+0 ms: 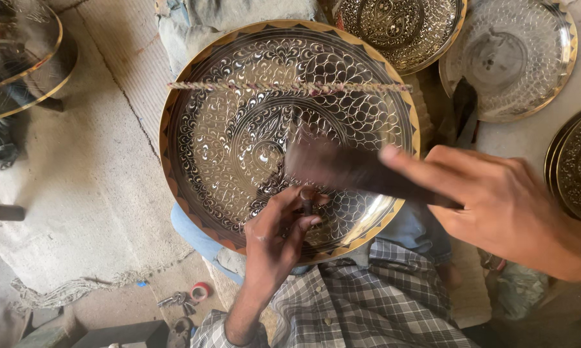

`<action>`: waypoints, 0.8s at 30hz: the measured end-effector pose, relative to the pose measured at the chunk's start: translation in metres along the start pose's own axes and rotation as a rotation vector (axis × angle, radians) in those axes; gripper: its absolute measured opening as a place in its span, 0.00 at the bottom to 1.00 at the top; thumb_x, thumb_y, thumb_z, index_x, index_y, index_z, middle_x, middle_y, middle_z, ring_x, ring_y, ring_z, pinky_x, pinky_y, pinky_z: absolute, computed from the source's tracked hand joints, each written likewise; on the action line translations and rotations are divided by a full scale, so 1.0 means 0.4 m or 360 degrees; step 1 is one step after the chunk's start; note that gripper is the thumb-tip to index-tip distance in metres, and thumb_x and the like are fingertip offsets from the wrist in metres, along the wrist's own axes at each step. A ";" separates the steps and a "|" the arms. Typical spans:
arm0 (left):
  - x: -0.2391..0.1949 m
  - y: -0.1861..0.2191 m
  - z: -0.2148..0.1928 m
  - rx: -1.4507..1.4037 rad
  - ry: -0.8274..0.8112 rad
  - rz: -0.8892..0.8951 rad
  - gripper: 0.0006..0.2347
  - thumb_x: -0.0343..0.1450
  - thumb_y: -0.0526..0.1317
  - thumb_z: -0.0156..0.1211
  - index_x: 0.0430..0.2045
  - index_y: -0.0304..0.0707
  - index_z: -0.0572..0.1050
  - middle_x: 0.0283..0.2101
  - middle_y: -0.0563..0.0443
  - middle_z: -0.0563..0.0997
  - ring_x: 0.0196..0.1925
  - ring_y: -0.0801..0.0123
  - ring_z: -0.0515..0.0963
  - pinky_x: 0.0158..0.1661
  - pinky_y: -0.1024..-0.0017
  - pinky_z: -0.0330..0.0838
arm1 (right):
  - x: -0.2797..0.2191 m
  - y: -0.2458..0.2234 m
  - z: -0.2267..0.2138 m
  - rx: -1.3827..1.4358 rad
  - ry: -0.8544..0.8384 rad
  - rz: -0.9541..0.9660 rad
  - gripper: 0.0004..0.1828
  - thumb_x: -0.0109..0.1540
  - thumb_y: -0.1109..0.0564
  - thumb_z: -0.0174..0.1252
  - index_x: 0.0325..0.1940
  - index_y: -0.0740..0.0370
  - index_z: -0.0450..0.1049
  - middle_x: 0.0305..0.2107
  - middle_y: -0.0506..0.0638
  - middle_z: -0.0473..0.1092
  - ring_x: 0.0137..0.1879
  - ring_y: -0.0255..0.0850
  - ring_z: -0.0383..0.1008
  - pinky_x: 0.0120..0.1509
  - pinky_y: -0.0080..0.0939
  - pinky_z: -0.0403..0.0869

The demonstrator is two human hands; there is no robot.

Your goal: The person uses a hammer and a chisel to emboss intricate patterns onto a large metal plate. They repeatedly strike the chisel against the plate's surface to create detailed designs.

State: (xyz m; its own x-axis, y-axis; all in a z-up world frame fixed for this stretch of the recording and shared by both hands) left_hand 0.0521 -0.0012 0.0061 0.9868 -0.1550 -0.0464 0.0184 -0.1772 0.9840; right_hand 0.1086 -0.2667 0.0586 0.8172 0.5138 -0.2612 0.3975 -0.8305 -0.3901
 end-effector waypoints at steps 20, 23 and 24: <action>0.006 0.009 -0.009 0.0260 -0.0016 -0.0048 0.16 0.69 0.27 0.65 0.52 0.34 0.75 0.47 0.47 0.87 0.48 0.66 0.89 0.47 0.71 0.88 | 0.005 0.014 0.025 -0.0070 0.0076 -0.0107 0.48 0.54 0.53 0.71 0.77 0.38 0.61 0.35 0.48 0.77 0.25 0.37 0.75 0.29 0.40 0.80; 0.002 0.008 -0.008 0.0048 -0.0028 0.0061 0.17 0.71 0.26 0.61 0.55 0.32 0.72 0.52 0.45 0.85 0.55 0.61 0.87 0.50 0.69 0.87 | 0.003 0.020 0.021 0.0183 0.0222 -0.0096 0.47 0.57 0.58 0.65 0.79 0.43 0.57 0.40 0.50 0.76 0.27 0.34 0.74 0.29 0.35 0.79; 0.001 0.001 -0.007 0.0142 -0.0035 0.0034 0.17 0.71 0.27 0.62 0.54 0.34 0.73 0.50 0.47 0.86 0.53 0.63 0.88 0.49 0.70 0.87 | 0.002 0.019 0.028 0.0081 0.0165 -0.0117 0.47 0.57 0.57 0.66 0.79 0.40 0.59 0.37 0.49 0.76 0.24 0.36 0.74 0.27 0.38 0.79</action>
State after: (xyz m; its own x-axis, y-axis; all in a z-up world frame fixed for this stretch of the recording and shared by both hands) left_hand 0.0530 0.0014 0.0069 0.9830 -0.1810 -0.0303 -0.0180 -0.2594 0.9656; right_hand 0.1075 -0.2702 0.0457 0.8264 0.5457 -0.1386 0.4384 -0.7781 -0.4498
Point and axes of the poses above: each hand's wrist, its own x-axis towards the middle knuckle, its own z-axis out of the palm, y = z × x, the point moved 5 cm from there along x, towards the middle knuckle
